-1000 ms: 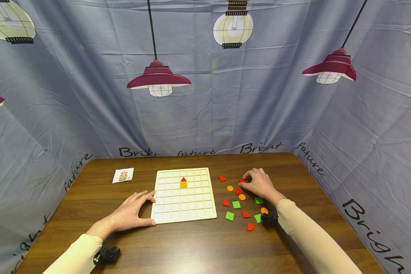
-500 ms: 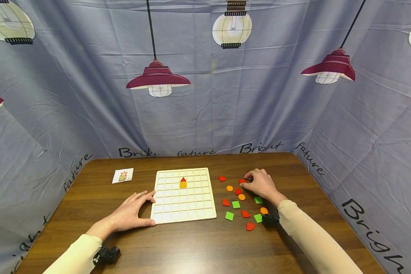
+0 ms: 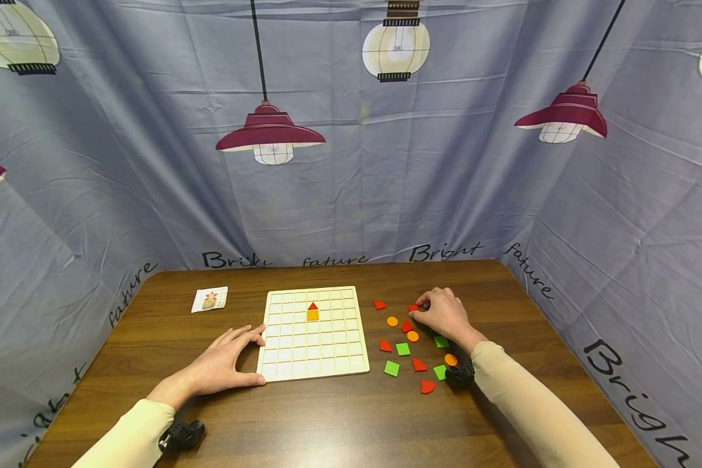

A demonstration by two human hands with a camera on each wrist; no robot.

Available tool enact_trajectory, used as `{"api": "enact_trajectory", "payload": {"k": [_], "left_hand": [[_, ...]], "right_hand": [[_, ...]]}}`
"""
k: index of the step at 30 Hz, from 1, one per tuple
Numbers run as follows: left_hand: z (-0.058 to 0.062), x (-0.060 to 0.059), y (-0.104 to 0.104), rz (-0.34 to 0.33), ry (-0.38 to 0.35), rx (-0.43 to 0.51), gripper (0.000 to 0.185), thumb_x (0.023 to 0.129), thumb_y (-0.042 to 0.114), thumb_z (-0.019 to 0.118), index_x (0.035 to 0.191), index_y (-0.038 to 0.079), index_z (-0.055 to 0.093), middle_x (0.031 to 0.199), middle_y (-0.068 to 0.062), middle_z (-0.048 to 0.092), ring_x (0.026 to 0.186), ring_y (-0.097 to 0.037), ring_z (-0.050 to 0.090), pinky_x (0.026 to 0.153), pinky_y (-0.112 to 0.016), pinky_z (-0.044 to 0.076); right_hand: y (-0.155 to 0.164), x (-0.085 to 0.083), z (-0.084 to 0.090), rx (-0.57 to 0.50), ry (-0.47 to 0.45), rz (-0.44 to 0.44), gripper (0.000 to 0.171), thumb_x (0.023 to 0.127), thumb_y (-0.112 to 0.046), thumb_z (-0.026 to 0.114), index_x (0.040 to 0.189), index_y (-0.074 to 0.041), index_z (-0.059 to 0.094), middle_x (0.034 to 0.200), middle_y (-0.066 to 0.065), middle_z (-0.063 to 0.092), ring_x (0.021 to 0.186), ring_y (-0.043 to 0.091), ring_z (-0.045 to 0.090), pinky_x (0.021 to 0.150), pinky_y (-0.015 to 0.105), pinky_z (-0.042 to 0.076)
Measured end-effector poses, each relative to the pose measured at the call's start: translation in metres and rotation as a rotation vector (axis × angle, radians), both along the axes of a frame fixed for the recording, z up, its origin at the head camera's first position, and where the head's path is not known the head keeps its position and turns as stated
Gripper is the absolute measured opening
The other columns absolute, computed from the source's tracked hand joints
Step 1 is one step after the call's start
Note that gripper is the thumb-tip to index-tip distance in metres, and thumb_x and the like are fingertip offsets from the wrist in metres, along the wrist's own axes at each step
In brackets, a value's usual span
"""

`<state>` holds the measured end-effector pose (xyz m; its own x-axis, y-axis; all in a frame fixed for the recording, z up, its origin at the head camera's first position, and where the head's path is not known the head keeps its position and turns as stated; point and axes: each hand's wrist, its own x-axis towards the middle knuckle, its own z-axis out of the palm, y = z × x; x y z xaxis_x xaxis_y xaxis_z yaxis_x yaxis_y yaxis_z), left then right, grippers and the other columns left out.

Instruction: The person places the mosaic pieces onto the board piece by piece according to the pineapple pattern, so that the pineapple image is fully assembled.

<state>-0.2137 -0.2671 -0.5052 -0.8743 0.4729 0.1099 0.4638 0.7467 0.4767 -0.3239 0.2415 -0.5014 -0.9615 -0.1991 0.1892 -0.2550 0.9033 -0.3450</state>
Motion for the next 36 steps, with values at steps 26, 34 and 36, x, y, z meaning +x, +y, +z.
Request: {"api": "enact_trajectory", "payload": {"k": [26, 34, 36], "left_hand": [[0.0, 0.001, 0.0, -0.001, -0.013, 0.001, 0.065, 0.079, 0.063, 0.079, 0.125, 0.023, 0.057, 0.161, -0.006, 0.04, 0.148, -0.04, 0.033, 0.12, -0.064, 0.017], [0.0, 0.001, 0.001, -0.007, 0.003, 0.008, 0.064, 0.08, 0.062, 0.079, 0.125, 0.022, 0.058, 0.16, -0.007, 0.042, 0.146, -0.042, 0.034, 0.12, -0.064, 0.017], [-0.001, 0.001, 0.001, -0.006, -0.004, 0.004, 0.065, 0.08, 0.063, 0.079, 0.125, 0.022, 0.057, 0.161, -0.006, 0.041, 0.147, -0.041, 0.033, 0.12, -0.063, 0.016]], "right_hand": [[-0.118, 0.006, 0.02, -0.053, 0.067, 0.233, 0.028, 0.084, -0.043, 0.083, 0.098, -0.019, 0.078, 0.089, -0.009, 0.062, 0.092, 0.017, 0.052, 0.079, 0.035, 0.04], [-0.165, 0.007, 0.01, -0.002, 0.026, 0.278, 0.027, 0.087, -0.048, 0.077, 0.098, -0.024, 0.077, 0.093, -0.011, 0.064, 0.092, 0.014, 0.05, 0.078, 0.032, 0.039], [-0.172, 0.007, 0.008, 0.008, 0.023, 0.271, 0.028, 0.087, -0.049, 0.077, 0.097, -0.023, 0.077, 0.093, -0.011, 0.064, 0.09, 0.015, 0.05, 0.077, 0.031, 0.039]]}}
